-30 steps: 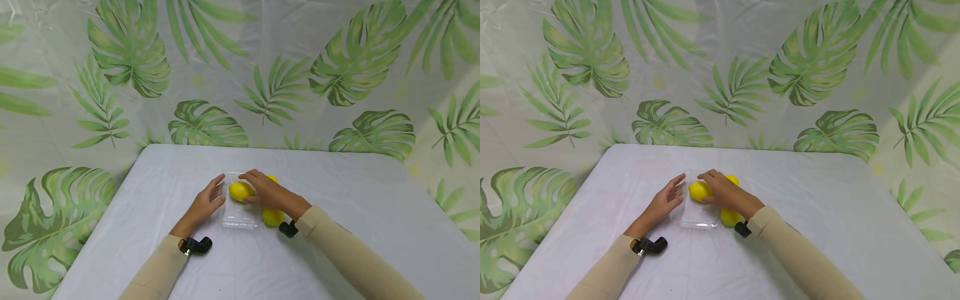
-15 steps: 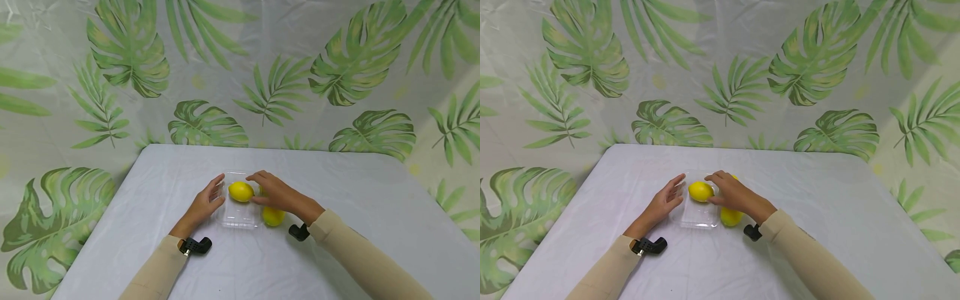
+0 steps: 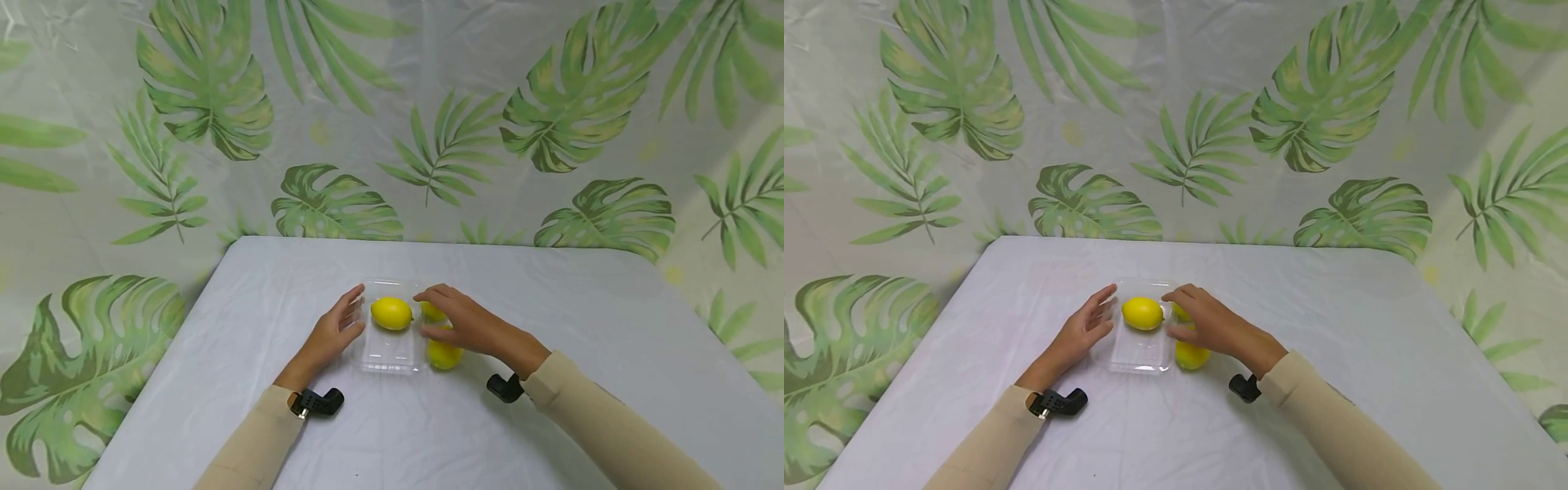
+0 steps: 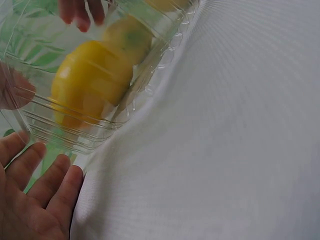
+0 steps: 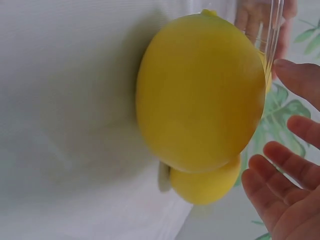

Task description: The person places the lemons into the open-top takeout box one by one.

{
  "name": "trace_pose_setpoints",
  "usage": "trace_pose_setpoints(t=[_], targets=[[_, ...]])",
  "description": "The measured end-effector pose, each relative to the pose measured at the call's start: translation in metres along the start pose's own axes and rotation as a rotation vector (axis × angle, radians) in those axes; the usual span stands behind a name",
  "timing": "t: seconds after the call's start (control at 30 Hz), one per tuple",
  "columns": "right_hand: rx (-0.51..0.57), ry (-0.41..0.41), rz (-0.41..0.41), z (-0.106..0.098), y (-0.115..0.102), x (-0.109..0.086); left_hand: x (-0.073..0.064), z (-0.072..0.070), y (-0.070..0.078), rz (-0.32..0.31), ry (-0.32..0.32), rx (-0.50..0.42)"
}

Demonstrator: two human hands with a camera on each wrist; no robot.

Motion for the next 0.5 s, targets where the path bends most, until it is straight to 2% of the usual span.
trace_pose_setpoints(t=[0.2, 0.5], targets=[[-0.008, 0.001, -0.028, -0.002, 0.004, -0.007, 0.000, 0.000, 0.000, -0.001, 0.000, 0.001], [0.010, -0.001, 0.038, -0.004, 0.009, -0.018, 0.000, 0.000, 0.000, -0.003, -0.002, 0.009]])
Point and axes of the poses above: each hand's wrist, its own x-axis towards the middle knuckle, its own z-axis out of the palm, y = z × x, the point moved 2 cm from there along x, towards the middle knuckle, and after that the axes turned 14 degrees about x, right-handed, at the moved point
